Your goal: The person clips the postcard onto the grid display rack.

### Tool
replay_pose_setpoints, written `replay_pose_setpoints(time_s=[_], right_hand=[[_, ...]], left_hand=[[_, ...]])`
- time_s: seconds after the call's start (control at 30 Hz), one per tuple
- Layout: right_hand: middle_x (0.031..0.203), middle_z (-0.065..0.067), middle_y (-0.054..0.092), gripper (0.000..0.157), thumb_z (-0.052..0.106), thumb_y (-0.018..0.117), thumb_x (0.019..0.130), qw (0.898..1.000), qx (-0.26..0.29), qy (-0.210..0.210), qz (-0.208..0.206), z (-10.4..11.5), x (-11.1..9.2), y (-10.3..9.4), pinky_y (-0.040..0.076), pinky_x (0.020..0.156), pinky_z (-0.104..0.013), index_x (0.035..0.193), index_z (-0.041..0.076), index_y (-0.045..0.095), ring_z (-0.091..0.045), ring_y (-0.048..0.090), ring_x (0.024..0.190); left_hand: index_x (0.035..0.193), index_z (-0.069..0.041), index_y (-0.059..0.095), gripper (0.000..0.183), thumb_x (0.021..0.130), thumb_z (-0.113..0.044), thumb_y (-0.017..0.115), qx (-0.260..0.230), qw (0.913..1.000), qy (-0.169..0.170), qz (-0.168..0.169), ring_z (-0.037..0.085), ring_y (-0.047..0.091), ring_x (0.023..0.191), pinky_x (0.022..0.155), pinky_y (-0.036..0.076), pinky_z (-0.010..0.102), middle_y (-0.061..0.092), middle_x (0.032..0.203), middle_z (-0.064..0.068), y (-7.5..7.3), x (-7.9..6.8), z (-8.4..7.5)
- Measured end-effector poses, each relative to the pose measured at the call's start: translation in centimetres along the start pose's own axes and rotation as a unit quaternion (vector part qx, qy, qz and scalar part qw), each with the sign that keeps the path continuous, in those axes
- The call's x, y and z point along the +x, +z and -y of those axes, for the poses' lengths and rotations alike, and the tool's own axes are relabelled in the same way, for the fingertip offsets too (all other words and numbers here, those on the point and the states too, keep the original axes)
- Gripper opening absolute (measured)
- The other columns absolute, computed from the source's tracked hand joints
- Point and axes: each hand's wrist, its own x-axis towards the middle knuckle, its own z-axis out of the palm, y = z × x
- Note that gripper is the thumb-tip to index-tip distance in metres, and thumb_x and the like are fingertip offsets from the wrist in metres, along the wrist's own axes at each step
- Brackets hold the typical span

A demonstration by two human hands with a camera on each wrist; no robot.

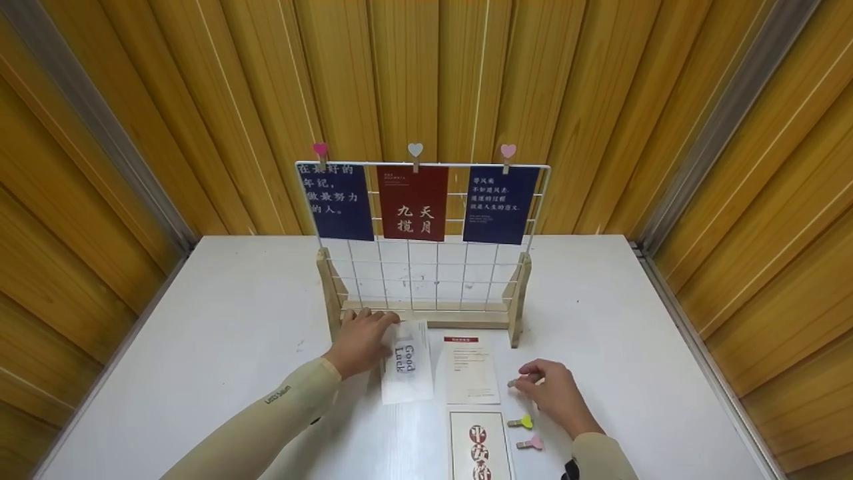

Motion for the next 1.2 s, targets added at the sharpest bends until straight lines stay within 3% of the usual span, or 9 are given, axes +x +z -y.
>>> replay_pose_setpoints(time_s=[0.13, 0.33, 0.47, 0.7, 0.93, 1.2], right_hand=[[0.089, -0.005, 0.069, 0.027, 0.014, 0.079, 0.084, 1.000, 0.006, -0.012, -0.026, -0.2, 0.1, -0.1, 0.050, 0.052, -0.026, 0.101, -0.005, 0.069, -0.019, 0.061, 0.077], [0.094, -0.007, 0.070, 0.023, 0.013, 0.078, 0.085, 0.997, -0.016, -0.047, -0.051, -0.1, 0.3, -0.1, 0.051, 0.068, -0.023, 0.099, -0.004, 0.069, -0.021, 0.063, 0.088], [0.097, -0.006, 0.069, 0.021, 0.011, 0.076, 0.087, 0.998, -0.015, -0.046, -0.047, -0.1, 0.2, 0.1, 0.052, 0.073, -0.024, 0.102, -0.002, 0.069, -0.021, 0.061, 0.090], [0.102, -0.009, 0.070, 0.022, 0.012, 0.074, 0.089, 1.000, -0.011, -0.012, -0.023, -0.1, -0.1, 0.5, 0.050, 0.067, -0.023, 0.106, -0.002, 0.069, -0.021, 0.061, 0.088], [0.102, -0.008, 0.071, 0.022, 0.014, 0.073, 0.090, 0.999, -0.028, -0.015, -0.023, -0.1, 0.0, 0.5, 0.052, 0.077, -0.027, 0.107, -0.001, 0.070, -0.027, 0.062, 0.100], [0.099, -0.007, 0.071, 0.019, 0.011, 0.073, 0.089, 0.999, -0.028, -0.034, -0.032, 0.0, 0.2, 0.6, 0.052, 0.077, -0.028, 0.104, -0.001, 0.070, -0.029, 0.062, 0.102]], left_hand=[[0.127, -0.025, 0.057, 0.051, 0.082, -0.026, 0.081, 0.034, 0.9986, 0.019, -0.036, 0.022, 0.056, 0.099, 0.083, 0.039, 0.040, 0.066, 0.112, -0.001, -0.6, 0.2, 0.3], [0.126, -0.025, 0.057, 0.040, 0.090, -0.026, 0.073, 0.098, 0.9908, 0.033, -0.088, 0.022, 0.056, 0.096, 0.082, 0.041, 0.040, 0.066, 0.110, -0.001, -1.7, 0.2, 0.9], [0.126, -0.024, 0.058, 0.034, 0.093, -0.023, 0.069, 0.122, 0.9849, 0.042, -0.116, 0.022, 0.055, 0.095, 0.080, 0.040, 0.039, 0.066, 0.109, -0.001, -2.4, 0.0, 1.6], [0.123, -0.022, 0.063, 0.035, 0.089, -0.016, 0.073, 0.138, 0.9747, 0.069, -0.162, 0.022, 0.056, 0.093, 0.077, 0.039, 0.038, 0.069, 0.106, 0.000, -3.3, -0.7, 3.4], [0.106, -0.019, 0.066, 0.017, 0.090, -0.014, 0.070, 0.163, 0.9620, 0.087, -0.201, 0.023, 0.054, 0.090, 0.078, 0.038, 0.040, 0.070, 0.098, 0.000, -4.0, -0.4, 5.0], [0.104, -0.018, 0.069, 0.018, 0.088, -0.011, 0.071, 0.150, 0.9623, 0.084, -0.211, 0.023, 0.054, 0.090, 0.078, 0.037, 0.041, 0.071, 0.097, 0.000, -5.2, 0.2, 5.5]])
